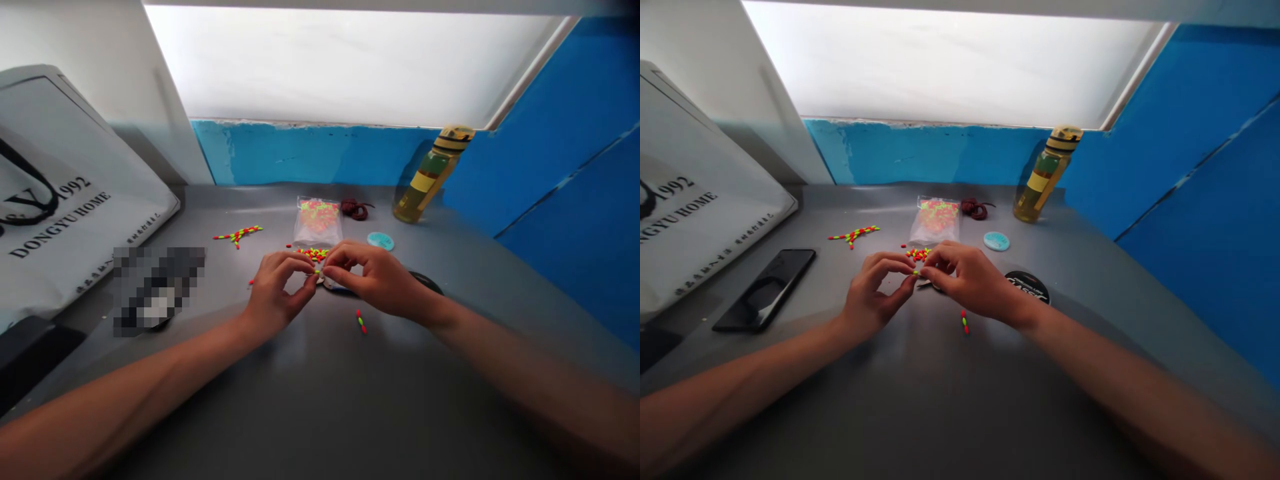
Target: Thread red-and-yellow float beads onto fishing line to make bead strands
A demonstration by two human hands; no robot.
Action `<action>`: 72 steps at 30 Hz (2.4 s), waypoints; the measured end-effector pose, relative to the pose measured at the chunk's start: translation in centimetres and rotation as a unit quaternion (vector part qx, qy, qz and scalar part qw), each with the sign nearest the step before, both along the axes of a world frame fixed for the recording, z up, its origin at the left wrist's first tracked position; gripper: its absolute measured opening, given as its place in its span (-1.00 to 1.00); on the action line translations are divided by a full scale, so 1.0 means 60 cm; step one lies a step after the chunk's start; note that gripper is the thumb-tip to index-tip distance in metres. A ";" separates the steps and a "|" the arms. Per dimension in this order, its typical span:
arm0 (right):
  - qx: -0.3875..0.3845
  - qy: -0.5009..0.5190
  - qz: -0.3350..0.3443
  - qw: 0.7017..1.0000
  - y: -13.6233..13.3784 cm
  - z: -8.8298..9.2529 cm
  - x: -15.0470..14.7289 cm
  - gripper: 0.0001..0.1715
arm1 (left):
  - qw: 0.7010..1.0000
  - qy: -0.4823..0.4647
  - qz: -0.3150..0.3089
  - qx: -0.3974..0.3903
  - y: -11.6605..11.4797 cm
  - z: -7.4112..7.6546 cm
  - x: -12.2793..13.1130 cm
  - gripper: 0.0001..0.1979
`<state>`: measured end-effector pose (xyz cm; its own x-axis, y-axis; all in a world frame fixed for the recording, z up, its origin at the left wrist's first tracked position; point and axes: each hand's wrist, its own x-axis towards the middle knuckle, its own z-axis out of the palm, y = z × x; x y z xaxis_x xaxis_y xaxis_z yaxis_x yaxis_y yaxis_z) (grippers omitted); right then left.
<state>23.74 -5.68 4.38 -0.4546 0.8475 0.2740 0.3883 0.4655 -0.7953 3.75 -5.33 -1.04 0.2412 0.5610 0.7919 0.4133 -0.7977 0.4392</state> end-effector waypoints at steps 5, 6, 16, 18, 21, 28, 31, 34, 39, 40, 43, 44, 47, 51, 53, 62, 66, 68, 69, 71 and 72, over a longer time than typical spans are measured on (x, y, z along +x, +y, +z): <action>-0.051 0.011 0.015 0.999 -0.003 0.002 -0.003 -0.79 | 1.000 0.015 -0.013 0.012 0.005 -0.006 0.001 -0.83; -0.053 0.009 0.019 0.998 -0.003 0.002 -0.003 -0.80 | 0.999 0.020 -0.019 0.016 0.006 -0.007 0.001 -0.84; -0.191 0.281 0.040 0.940 0.001 0.003 -0.003 -0.80 | 0.998 -0.010 -0.012 -0.062 0.007 -0.006 0.003 -0.88; -0.219 0.334 0.032 0.916 0.001 0.007 -0.002 -0.80 | 0.995 -0.020 0.000 -0.096 0.007 -0.007 0.002 -0.91; -0.238 0.360 0.005 0.902 0.005 0.011 -0.001 -0.77 | 0.991 -0.029 0.018 -0.131 0.008 -0.007 0.000 -0.94; -0.259 0.309 -0.020 0.915 0.012 0.001 -0.001 -0.76 | 0.990 -0.025 0.017 -0.138 0.005 -0.008 0.000 -0.93; -0.216 0.207 -0.023 0.954 0.011 -0.005 -0.005 -0.79 | 0.994 -0.017 0.008 -0.110 0.005 -0.008 -0.001 -0.90; -0.147 0.096 -0.015 0.984 0.009 -0.016 -0.009 -0.80 | 0.996 -0.006 0.006 -0.087 0.006 -0.008 -0.002 -0.86; -0.122 0.049 0.007 0.991 0.007 -0.028 -0.009 -0.68 | 0.998 -0.009 -0.006 -0.060 0.008 -0.009 -0.002 -0.87; -0.121 0.042 0.011 0.992 0.007 -0.028 -0.008 -0.65 | 0.998 -0.009 -0.006 -0.055 0.008 -0.009 -0.002 -0.87; -0.108 0.017 0.007 0.994 0.008 -0.026 -0.007 -0.71 | 0.999 0.000 -0.003 -0.042 0.007 -0.011 -0.003 -0.87; -0.106 0.016 0.000 0.994 0.008 -0.024 -0.006 -0.73 | 0.999 0.004 -0.003 -0.039 0.007 -0.011 -0.003 -0.87; -0.119 0.039 -0.020 0.992 0.010 -0.022 -0.006 -0.75 | 0.999 0.008 0.002 -0.043 0.006 -0.012 -0.004 -0.87; -0.138 0.098 -0.010 0.986 0.011 -0.022 -0.006 -0.77 | 0.995 -0.008 0.035 -0.098 0.007 -0.009 -0.003 -0.89; -0.146 0.122 -0.003 0.982 0.011 -0.022 -0.006 -0.79 | 0.989 -0.026 0.044 -0.141 0.009 -0.006 -0.002 -0.93; -0.235 0.267 -0.003 0.935 0.010 -0.020 -0.009 -0.76 | 0.958 -0.089 -0.009 -0.272 0.026 -0.002 -0.005 -0.85; -0.261 0.304 -0.007 0.916 0.012 -0.019 -0.007 -0.80 | 0.938 -0.103 -0.024 -0.329 0.024 0.002 -0.006 -0.79; -0.267 0.316 0.000 0.910 0.012 -0.017 -0.005 -0.81 | 0.934 -0.110 -0.034 -0.340 0.023 0.003 -0.006 -0.78; -0.267 0.321 0.004 0.909 0.012 -0.016 -0.005 -0.82 | 0.932 -0.114 -0.037 -0.343 0.023 0.003 -0.006 -0.78; -0.267 0.328 0.008 0.906 0.012 -0.014 -0.004 -0.82 | 0.930 -0.120 -0.041 -0.346 0.023 0.003 -0.005 -0.79; -0.268 0.331 0.009 0.905 0.012 -0.013 -0.003 -0.82 | 0.928 -0.123 -0.043 -0.348 0.023 0.002 -0.005 -0.79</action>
